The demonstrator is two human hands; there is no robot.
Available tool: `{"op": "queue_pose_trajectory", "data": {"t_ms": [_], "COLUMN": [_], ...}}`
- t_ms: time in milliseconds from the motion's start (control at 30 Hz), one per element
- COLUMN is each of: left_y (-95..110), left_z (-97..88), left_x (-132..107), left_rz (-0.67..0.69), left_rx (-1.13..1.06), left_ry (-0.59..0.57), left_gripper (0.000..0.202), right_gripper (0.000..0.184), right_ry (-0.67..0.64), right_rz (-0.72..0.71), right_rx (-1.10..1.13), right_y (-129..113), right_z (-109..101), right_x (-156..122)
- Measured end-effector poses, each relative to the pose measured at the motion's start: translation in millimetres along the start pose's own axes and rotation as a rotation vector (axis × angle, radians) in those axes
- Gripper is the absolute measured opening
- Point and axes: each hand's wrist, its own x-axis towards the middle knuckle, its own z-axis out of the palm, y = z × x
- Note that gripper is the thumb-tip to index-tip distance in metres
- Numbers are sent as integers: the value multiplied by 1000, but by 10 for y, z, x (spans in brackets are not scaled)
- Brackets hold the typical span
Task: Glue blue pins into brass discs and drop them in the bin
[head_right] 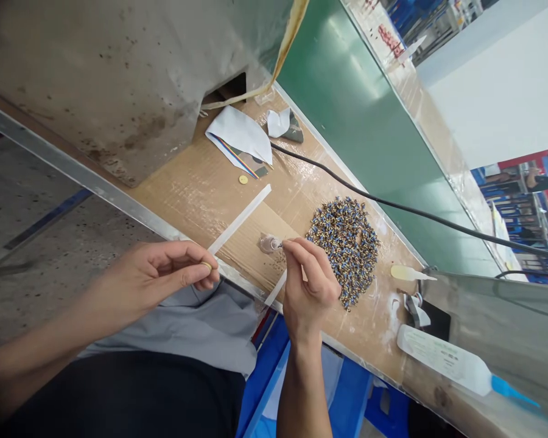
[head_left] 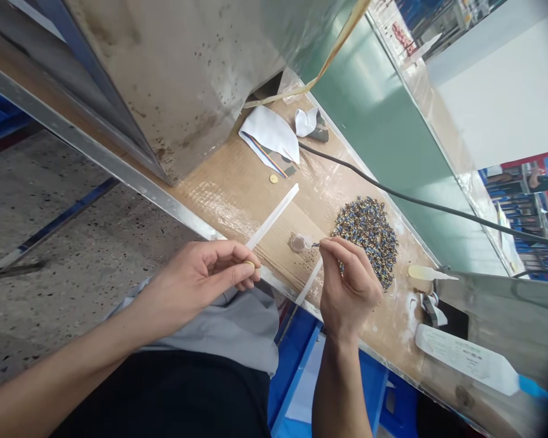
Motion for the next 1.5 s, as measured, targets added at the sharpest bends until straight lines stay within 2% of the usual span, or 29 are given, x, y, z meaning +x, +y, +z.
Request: {"op": "queue_pose_trajectory", "data": {"t_ms": [267,500,700,1133,1300,1400,1500], "left_y": [72,1,17,9,75,136,160], "left_z": [31,18,27,91,188,296,402], "left_x": [-8,-15,-9,-21,2,11,9], "left_rz": [-90,-123,-127,-70,-70,-45,-28], "left_rx": [-88,-96,-154,-151,-160,-180,-150], "left_ry": [-2,3,-14,-35,-10,0,1], "left_gripper": [28,40,44,38,32,25,26], "right_gripper": [20,22,16,12,11,11,15], "right_ry": [7,4,78,74,107,165,148], "right_rz": [-66,-81,-58,-11,26,93,145], "right_rx": [-6,-19,-46,-74,-83,40,247], "right_y": [13,-2,7,25,24,-112,-326], "right_z": [40,49,33,32,-16,-65,-77], "right_x": [-10,-4,2,-16,-29,-92,-205]}}
